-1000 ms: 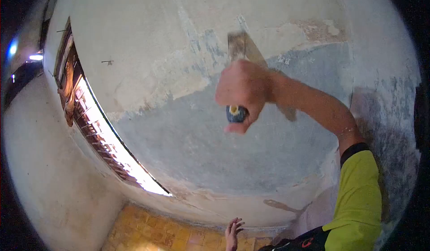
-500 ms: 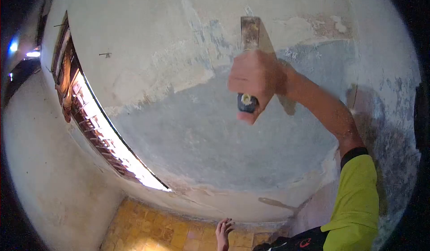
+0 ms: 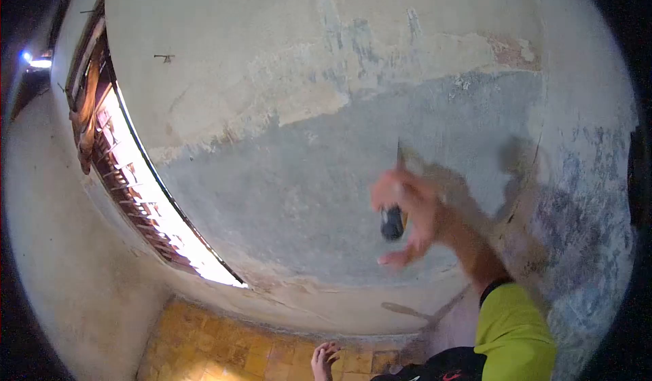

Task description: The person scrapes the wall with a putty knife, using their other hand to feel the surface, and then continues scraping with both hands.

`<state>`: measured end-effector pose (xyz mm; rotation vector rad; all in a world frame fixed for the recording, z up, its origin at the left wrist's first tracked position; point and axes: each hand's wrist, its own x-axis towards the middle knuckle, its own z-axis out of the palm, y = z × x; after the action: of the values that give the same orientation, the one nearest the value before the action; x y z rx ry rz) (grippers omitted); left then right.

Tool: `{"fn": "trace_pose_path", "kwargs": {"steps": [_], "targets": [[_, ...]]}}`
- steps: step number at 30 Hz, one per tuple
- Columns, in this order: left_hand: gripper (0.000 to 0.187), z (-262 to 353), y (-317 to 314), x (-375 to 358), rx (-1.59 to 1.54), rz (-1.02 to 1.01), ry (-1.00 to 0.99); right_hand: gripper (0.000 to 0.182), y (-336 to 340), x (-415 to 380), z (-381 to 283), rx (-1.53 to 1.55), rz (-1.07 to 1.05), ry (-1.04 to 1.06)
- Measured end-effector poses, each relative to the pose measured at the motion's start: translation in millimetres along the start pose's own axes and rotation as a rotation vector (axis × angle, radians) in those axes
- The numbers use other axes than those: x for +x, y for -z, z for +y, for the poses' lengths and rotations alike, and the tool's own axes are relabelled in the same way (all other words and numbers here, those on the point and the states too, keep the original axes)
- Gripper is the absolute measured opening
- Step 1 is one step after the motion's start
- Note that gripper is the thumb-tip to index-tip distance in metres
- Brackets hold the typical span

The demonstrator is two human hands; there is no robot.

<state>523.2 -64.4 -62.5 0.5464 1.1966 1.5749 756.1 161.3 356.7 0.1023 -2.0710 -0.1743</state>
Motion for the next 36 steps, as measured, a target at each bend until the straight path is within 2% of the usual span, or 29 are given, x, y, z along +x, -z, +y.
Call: {"fn": "trace_pose_path", "kwargs": {"steps": [2, 3, 5, 6, 8, 11, 13, 15, 16, 18, 20, 23, 26, 27, 29, 30, 33, 36], "targets": [[0.039, 5, 13, -5, 0.041, 0.012, -0.013, 0.047, -39, -57, -18, 0.354, -0.094, -0.210], [0.039, 8, 19, -7, 0.025, 0.020, -0.014, 0.039, -65, -85, -38, 0.467, -0.043, -0.403], [0.040, 5, 41, -9, 0.001, 0.034, -0.021, 0.034, -103, -120, -71, 0.431, -0.129, -0.777], [0.040, -2, 58, -6, 0.002, 0.046, 0.007, 0.033, -126, -137, -78, 0.338, -0.135, -0.805], [0.041, -7, 83, -5, 0.008, 0.037, 0.015, 0.035, -153, -172, -103, 0.382, -0.230, -1.116], [0.049, -7, 127, -4, 0.109, -0.012, 0.066, 0.033, -171, -245, -130, 0.395, -0.038, -1.462], [0.053, -9, 154, 7, 0.124, -0.015, 0.150, 0.027, -139, -226, -138, 0.274, 0.134, -1.515], [0.058, 5, 159, 14, 0.157, -0.082, 0.168, 0.019, -111, -215, -141, 0.464, 0.730, -1.805], [0.058, 5, 163, 21, 0.156, -0.112, 0.192, 0.016, -99, -234, -138, 0.387, 0.833, -1.619], [0.058, -3, 167, 31, 0.145, -0.175, 0.172, 0.014, -87, -253, -142, 0.373, 1.029, -1.435], [0.058, -1, 156, 49, 0.181, -0.256, 0.160, 0.014, -62, -215, -157, 0.509, 1.233, -1.419], [0.057, 9, 130, 75, 0.264, -0.422, 0.079, 0.020, -58, -227, -181, 0.875, 1.463, -1.496], [0.056, 14, 105, 100, 0.354, -0.644, -0.145, 0.032, -71, -245, -200, 1.138, 1.172, -1.433], [0.055, 13, 95, 109, 0.380, -0.721, -0.260, 0.034, -79, -246, -202, 1.101, 1.174, -1.451], [0.053, 58, 37, 111, 0.342, -0.695, -0.039, 0.040, -94, -240, -192, 1.029, 1.175, -1.472], [0.051, 77, 13, 106, 0.323, -0.674, 0.081, 0.041, -98, -252, -182, 1.129, 1.198, -1.432], [0.045, 88, -36, 111, 0.220, -0.656, 0.072, 0.043, -101, -237, -166, 1.005, 1.325, -1.405], [0.039, 84, -58, 132, 0.163, -0.777, 0.114, 0.041, -91, -213, -150, 1.092, 1.119, -1.313]]}}
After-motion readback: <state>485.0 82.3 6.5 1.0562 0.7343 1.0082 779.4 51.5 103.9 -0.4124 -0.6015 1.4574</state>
